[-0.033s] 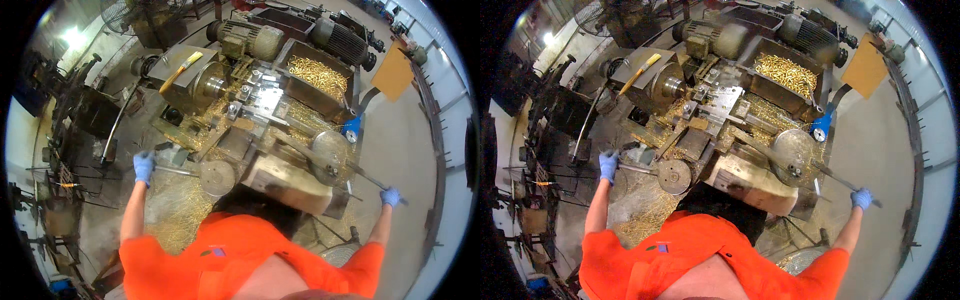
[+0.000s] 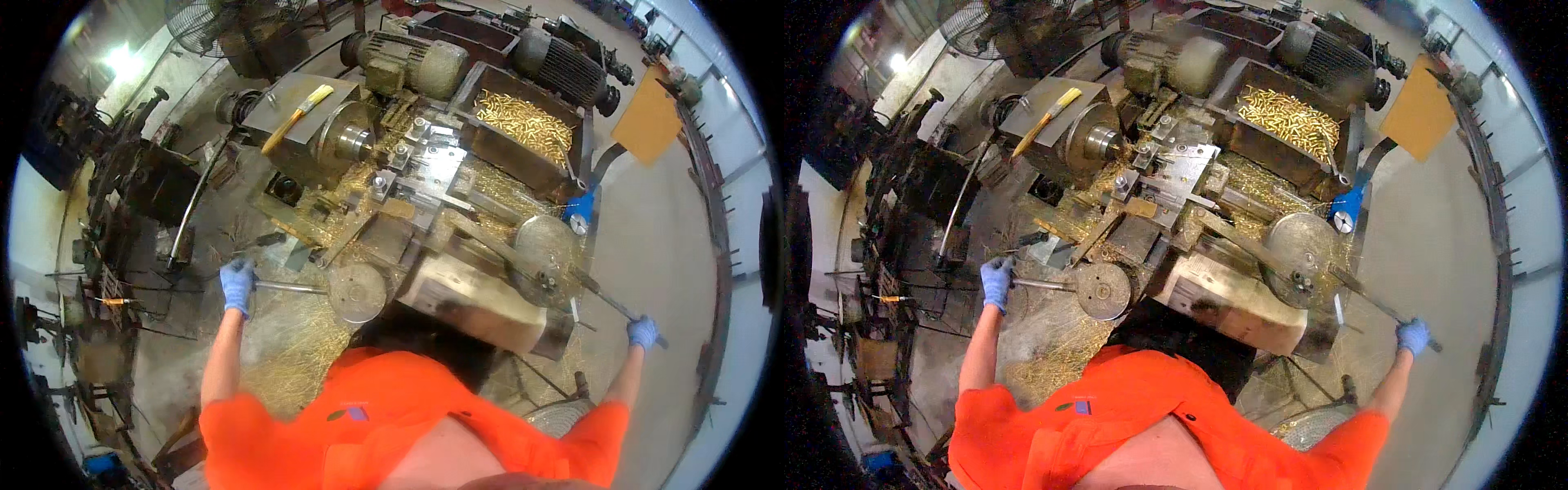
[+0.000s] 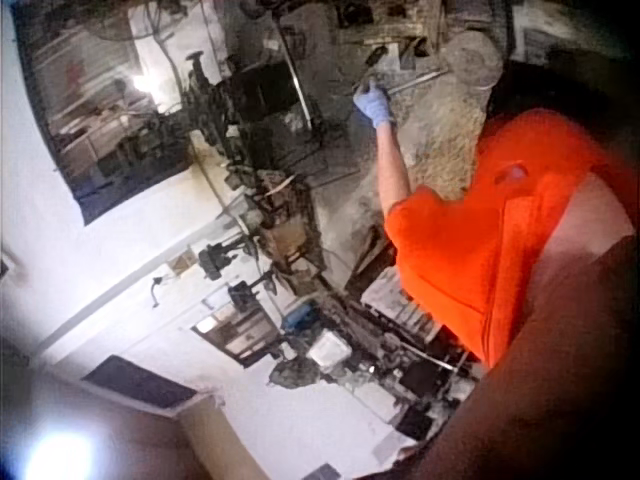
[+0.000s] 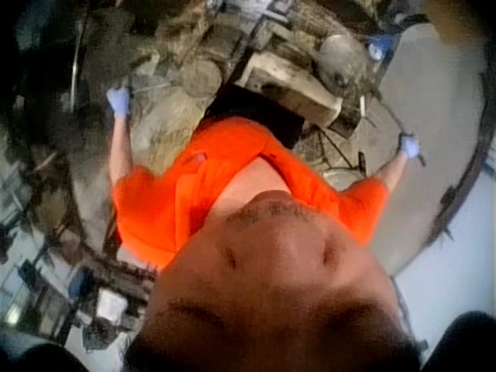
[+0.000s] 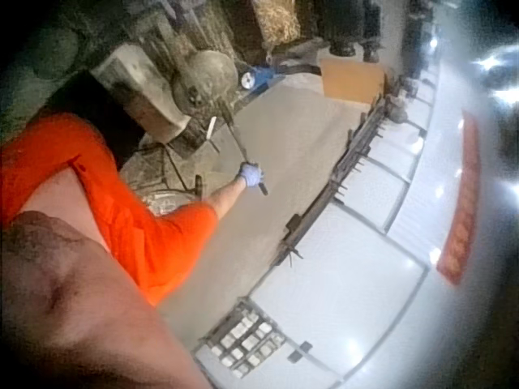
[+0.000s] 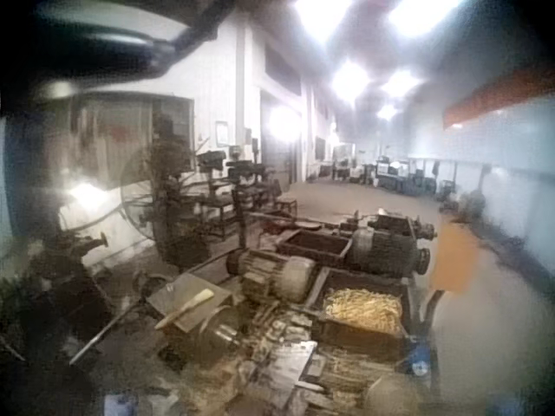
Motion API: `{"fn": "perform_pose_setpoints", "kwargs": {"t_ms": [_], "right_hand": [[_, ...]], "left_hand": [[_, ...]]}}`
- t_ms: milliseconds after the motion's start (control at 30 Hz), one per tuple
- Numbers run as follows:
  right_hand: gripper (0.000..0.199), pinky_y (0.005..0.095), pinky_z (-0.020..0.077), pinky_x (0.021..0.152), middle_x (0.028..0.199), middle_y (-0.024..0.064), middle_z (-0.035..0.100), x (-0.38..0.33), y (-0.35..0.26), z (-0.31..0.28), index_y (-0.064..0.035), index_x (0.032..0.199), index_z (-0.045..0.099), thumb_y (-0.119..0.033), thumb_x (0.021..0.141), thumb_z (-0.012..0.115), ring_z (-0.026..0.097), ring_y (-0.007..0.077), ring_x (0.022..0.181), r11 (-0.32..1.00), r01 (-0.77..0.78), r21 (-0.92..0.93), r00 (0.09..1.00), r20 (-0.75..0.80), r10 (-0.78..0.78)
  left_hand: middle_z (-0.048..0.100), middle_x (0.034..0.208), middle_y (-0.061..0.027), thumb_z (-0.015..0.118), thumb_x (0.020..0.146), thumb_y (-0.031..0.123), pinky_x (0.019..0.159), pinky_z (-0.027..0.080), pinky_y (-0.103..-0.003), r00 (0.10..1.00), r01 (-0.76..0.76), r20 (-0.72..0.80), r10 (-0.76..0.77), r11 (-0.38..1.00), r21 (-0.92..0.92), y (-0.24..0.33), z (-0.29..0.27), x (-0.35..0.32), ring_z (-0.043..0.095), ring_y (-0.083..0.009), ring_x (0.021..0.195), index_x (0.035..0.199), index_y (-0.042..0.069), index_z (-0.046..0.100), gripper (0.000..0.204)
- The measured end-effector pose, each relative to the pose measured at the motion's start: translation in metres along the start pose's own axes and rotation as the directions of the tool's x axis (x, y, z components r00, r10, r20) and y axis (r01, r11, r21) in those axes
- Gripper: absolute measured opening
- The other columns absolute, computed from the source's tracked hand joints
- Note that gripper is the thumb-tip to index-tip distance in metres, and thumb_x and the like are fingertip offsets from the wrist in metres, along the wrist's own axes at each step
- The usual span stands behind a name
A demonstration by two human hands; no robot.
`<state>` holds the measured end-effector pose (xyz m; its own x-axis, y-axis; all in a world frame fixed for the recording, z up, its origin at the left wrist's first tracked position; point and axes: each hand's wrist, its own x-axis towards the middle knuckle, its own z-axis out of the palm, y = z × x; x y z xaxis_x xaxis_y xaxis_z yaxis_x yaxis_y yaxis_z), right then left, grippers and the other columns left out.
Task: The person operates a metal lathe to machine small brass components. They load a brass rod into the chuck, engage the cutting tool, and remove the finished part after machining. The process is repeated multiple times, with finished parts collected in a nearby basket.
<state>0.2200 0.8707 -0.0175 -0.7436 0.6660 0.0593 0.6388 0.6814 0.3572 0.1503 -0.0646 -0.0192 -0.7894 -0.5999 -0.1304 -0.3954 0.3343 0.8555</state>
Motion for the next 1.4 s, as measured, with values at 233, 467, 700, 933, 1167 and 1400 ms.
{"fn": "perform_pose_setpoints", "kwargs": {"t_ms": [233, 467, 700, 933, 1167, 1400], "right_hand": [[0.035, 0.0448, 0.0443, 0.08, 0.092, 0.0209, 0.062, -0.061, 0.06, 0.047, -0.0034, 0.095, 0.063, -0.03, 0.073, 0.058, 0.056, 0.0376, 0.09, 0.987, -0.046, 0.152, 0.993, -0.102, 0.062], [0.027, 0.046, 0.0469, 0.069, 0.077, 0.0196, 0.063, -0.094, 0.084, 0.057, -0.0059, 0.08, 0.065, -0.03, 0.072, 0.058, 0.06, 0.0379, 0.075, 0.996, -0.062, 0.067, 0.998, 0.013, 0.062], [0.024, 0.0449, 0.0465, 0.061, 0.072, 0.0187, 0.062, -0.11, 0.082, 0.053, -0.0072, 0.075, 0.063, -0.031, 0.073, 0.057, 0.06, 0.0358, 0.067, 0.995, -0.053, 0.088, 0.998, -0.026, 0.056], [0.026, 0.0443, 0.0485, 0.065, 0.074, 0.0182, 0.063, -0.125, 0.074, 0.044, -0.0074, 0.073, 0.065, -0.032, 0.072, 0.057, 0.061, 0.0367, 0.07, 0.994, -0.092, 0.052, 0.996, -0.014, 0.093], [0.026, 0.0432, 0.0489, 0.067, 0.077, 0.0182, 0.064, -0.131, 0.072, 0.044, -0.0075, 0.074, 0.067, -0.032, 0.071, 0.058, 0.062, 0.037, 0.072, 0.991, -0.13, 0.028, 0.991, -0.006, 0.13], [0.027, 0.0457, 0.0481, 0.068, 0.076, 0.0189, 0.063, -0.132, 0.073, 0.044, -0.007, 0.074, 0.067, -0.033, 0.07, 0.06, 0.062, 0.0368, 0.073, 0.992, -0.123, 0.042, 0.99, 0.074, 0.119]], "left_hand": [[0.053, 0.053, -0.0014, 0.064, 0.079, 0.012, 0.037, 0.034, -0.026, 0.992, 0.011, -0.127, -0.018, 0.999, -0.051, -0.011, -0.001, -0.025, 0.044, -0.0088, 0.042, 0.066, 0.002, 0.06, 0.016], [0.054, 0.057, -0.0019, 0.064, 0.079, 0.012, 0.038, 0.035, -0.026, 0.993, -0.006, -0.116, 0.002, 0.999, -0.039, -0.01, -0.003, -0.015, 0.045, -0.0093, 0.043, 0.068, 0.001, 0.061, 0.015], [0.055, 0.057, -0.0023, 0.064, 0.078, 0.01, 0.039, 0.036, -0.026, 0.993, -0.012, -0.117, 0.007, 0.999, -0.038, -0.027, -0.007, -0.006, 0.046, -0.0103, 0.043, 0.07, 0.0, 0.061, 0.013], [0.056, 0.058, -0.0023, 0.064, 0.079, 0.009, 0.04, 0.037, -0.026, 0.993, 0.008, -0.115, -0.009, 1.0, -0.008, -0.013, -0.007, -0.012, 0.046, -0.0097, 0.045, 0.07, -0.001, 0.061, 0.013], [0.055, 0.057, -0.0019, 0.065, 0.079, 0.011, 0.039, 0.036, -0.026, 0.992, 0.001, -0.124, -0.004, 1.0, -0.02, 0.0, -0.005, -0.018, 0.046, -0.0095, 0.045, 0.07, -0.001, 0.061, 0.015], [0.053, 0.054, -0.0023, 0.063, 0.081, 0.016, 0.038, 0.036, -0.027, 0.998, -0.038, -0.039, 0.041, 0.997, 0.071, -0.024, -0.013, -0.002, 0.045, -0.0096, 0.043, 0.069, 0.0, 0.061, 0.02]]}}
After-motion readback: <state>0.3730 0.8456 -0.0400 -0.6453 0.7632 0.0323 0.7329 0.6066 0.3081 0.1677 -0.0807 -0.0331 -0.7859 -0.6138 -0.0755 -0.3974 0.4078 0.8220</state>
